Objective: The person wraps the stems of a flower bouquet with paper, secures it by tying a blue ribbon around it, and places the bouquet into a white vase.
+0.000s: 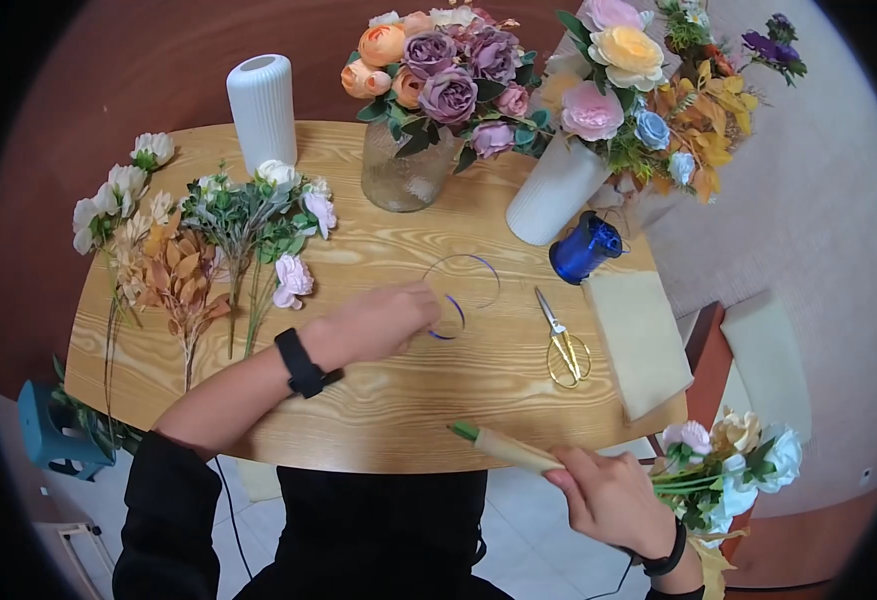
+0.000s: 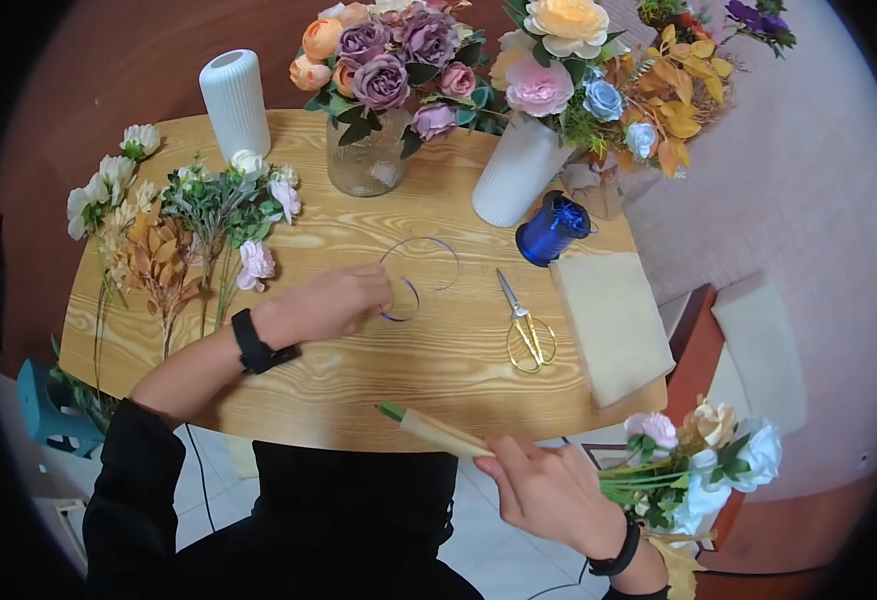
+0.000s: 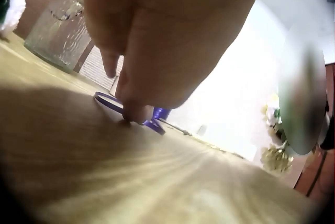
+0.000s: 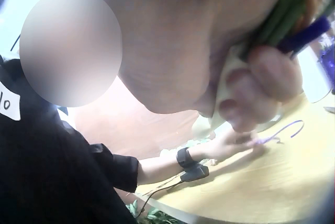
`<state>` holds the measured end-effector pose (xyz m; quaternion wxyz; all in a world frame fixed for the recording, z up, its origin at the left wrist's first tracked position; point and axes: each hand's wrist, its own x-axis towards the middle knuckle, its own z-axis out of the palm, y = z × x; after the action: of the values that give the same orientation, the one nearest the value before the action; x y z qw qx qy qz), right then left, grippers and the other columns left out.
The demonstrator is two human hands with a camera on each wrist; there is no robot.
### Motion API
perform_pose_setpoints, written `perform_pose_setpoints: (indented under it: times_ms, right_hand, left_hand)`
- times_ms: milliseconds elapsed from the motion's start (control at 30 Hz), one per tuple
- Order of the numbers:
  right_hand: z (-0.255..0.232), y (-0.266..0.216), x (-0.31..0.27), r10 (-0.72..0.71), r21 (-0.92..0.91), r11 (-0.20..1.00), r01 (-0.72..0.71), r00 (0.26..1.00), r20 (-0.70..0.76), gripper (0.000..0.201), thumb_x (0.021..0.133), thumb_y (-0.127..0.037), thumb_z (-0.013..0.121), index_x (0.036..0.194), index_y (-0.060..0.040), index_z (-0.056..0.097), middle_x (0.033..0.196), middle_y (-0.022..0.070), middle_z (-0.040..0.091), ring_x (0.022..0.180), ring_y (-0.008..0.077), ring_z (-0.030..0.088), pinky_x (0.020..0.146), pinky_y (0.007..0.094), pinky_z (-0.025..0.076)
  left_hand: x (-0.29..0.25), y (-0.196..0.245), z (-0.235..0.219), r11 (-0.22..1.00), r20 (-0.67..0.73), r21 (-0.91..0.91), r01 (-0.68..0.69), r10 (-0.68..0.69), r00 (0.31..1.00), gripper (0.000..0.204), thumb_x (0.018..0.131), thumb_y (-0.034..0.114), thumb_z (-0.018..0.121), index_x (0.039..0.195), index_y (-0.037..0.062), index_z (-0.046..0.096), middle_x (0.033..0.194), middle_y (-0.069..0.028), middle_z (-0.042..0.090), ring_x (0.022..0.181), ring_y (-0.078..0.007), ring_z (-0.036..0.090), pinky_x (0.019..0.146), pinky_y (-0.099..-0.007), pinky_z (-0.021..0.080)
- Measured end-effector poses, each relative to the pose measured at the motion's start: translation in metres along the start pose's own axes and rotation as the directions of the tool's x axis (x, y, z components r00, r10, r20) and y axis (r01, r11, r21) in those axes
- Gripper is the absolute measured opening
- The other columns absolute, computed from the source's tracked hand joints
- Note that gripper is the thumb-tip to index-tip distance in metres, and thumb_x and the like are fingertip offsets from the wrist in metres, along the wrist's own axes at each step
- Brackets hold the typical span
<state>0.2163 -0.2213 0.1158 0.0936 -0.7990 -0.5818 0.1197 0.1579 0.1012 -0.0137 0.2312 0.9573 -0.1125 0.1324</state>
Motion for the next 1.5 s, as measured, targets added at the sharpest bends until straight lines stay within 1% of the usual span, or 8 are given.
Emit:
perform_pose_setpoints:
  times_ms: [200,533,700,833,1067,1333,1433,1500]
  right_hand:
    - [-0.01,-0.002,-0.022,0.105,0.2,0.975,-0.101,0.994,-0.008,0.024,0.091,-0.015,0.058,0.112,-0.0033,0.06,0.068,0.0135,0.063,0.053,0.0316,0.062,0.047,0.0376,0.048]
    - [-0.03,-0.027,0.041,0.056,0.502,0.863,-0.059,0.998,0.022,0.036,0.095,-0.017,0.054,0.127,-0.0002,0.05,0.072,0.0176,0.063,0.058,0.0331,0.061,0.055,0.0373,0.047]
    - [-0.025,-0.031,0.058,-0.002,0.593,0.802,-0.067,0.993,0.116,0.043,0.098,-0.018,0.052,0.135,0.0001,0.043,0.108,0.0202,0.063,0.079,0.0213,0.065,0.068,0.0322,0.048]
    - [-0.019,-0.046,0.066,-0.075,0.85,0.526,-0.01,0.996,0.058,0.049,0.099,-0.018,0.05,0.143,0.0003,0.037,0.103,0.0039,0.056,0.075,0.0065,0.049,0.065,0.0215,0.043]
    - [-0.018,-0.038,0.073,-0.114,0.697,0.713,0.076,0.993,0.008,0.039,0.098,-0.01,0.049,0.137,-0.0055,0.049,0.13,0.0152,0.058,0.075,0.0102,0.059,0.07,0.0237,0.048]
    - [0.006,-0.023,0.073,-0.007,0.654,0.747,0.123,0.984,-0.177,0.035,0.095,-0.009,0.057,0.129,-0.0021,0.057,0.07,0.0036,0.062,0.062,0.0065,0.051,0.059,0.0236,0.044]
    - [0.008,-0.022,0.078,-0.072,0.514,0.82,0.253,0.936,-0.346,0.033,0.092,-0.004,0.059,0.125,0.0003,0.06,0.068,0.0085,0.063,0.06,0.0094,0.056,0.057,0.0257,0.044]
    - [0.016,-0.013,0.079,-0.103,0.421,0.864,0.278,0.914,-0.392,0.029,0.088,-0.003,0.06,0.116,0.0009,0.063,0.071,0.012,0.064,0.055,0.0171,0.058,0.051,0.0289,0.044]
  left_hand:
    - [-0.003,0.044,-0.028,0.388,0.072,-0.867,0.312,-0.523,0.849,0.012,0.097,0.011,0.053,0.096,0.0028,0.062,0.077,-0.0009,0.063,0.065,-0.0069,0.057,0.057,-0.0234,0.045]
    - [0.001,0.128,-0.008,0.352,-0.188,-0.935,-0.039,-0.401,0.897,0.018,0.092,0.014,0.063,0.101,-0.0019,0.066,0.091,-0.0086,0.07,0.085,-0.013,0.066,0.073,-0.0254,0.054]
    - [-0.008,0.135,-0.008,-0.023,-0.09,-0.993,-0.117,-0.498,0.863,0.018,0.088,0.002,0.061,0.105,-0.0001,0.067,0.101,-0.0085,0.069,0.087,-0.0138,0.066,0.076,-0.0255,0.053]
    - [-0.021,0.128,-0.008,-0.021,-0.094,-0.993,-0.119,-0.485,0.869,0.012,0.087,0.004,0.064,0.097,-0.0019,0.067,0.084,-0.0075,0.068,0.074,-0.0114,0.063,0.066,-0.024,0.052]
    - [-0.031,0.133,-0.007,0.201,-0.181,-0.976,-0.079,-0.566,0.804,0.009,0.086,0.003,0.065,0.095,0.0017,0.067,0.08,-0.0017,0.065,0.065,-0.0064,0.056,0.055,-0.0215,0.043]
    - [-0.04,0.143,-0.007,0.194,-0.112,-0.981,0.003,-0.581,0.806,0.011,0.089,0.008,0.066,0.095,-0.0001,0.067,0.083,0.0007,0.066,0.073,-0.0048,0.058,0.061,-0.021,0.045]
    - [-0.053,0.15,-0.016,0.391,-0.089,-0.901,0.185,-0.587,0.805,0.01,0.088,0.008,0.066,0.094,-0.0003,0.067,0.078,-0.0006,0.065,0.067,-0.0087,0.059,0.057,-0.0221,0.045]
    - [-0.06,0.153,-0.029,0.873,-0.336,-0.487,0.025,-0.213,0.918,0.007,0.086,0.008,0.066,0.089,0.0019,0.067,0.073,-0.0033,0.061,0.06,-0.017,0.059,0.052,-0.0258,0.045]
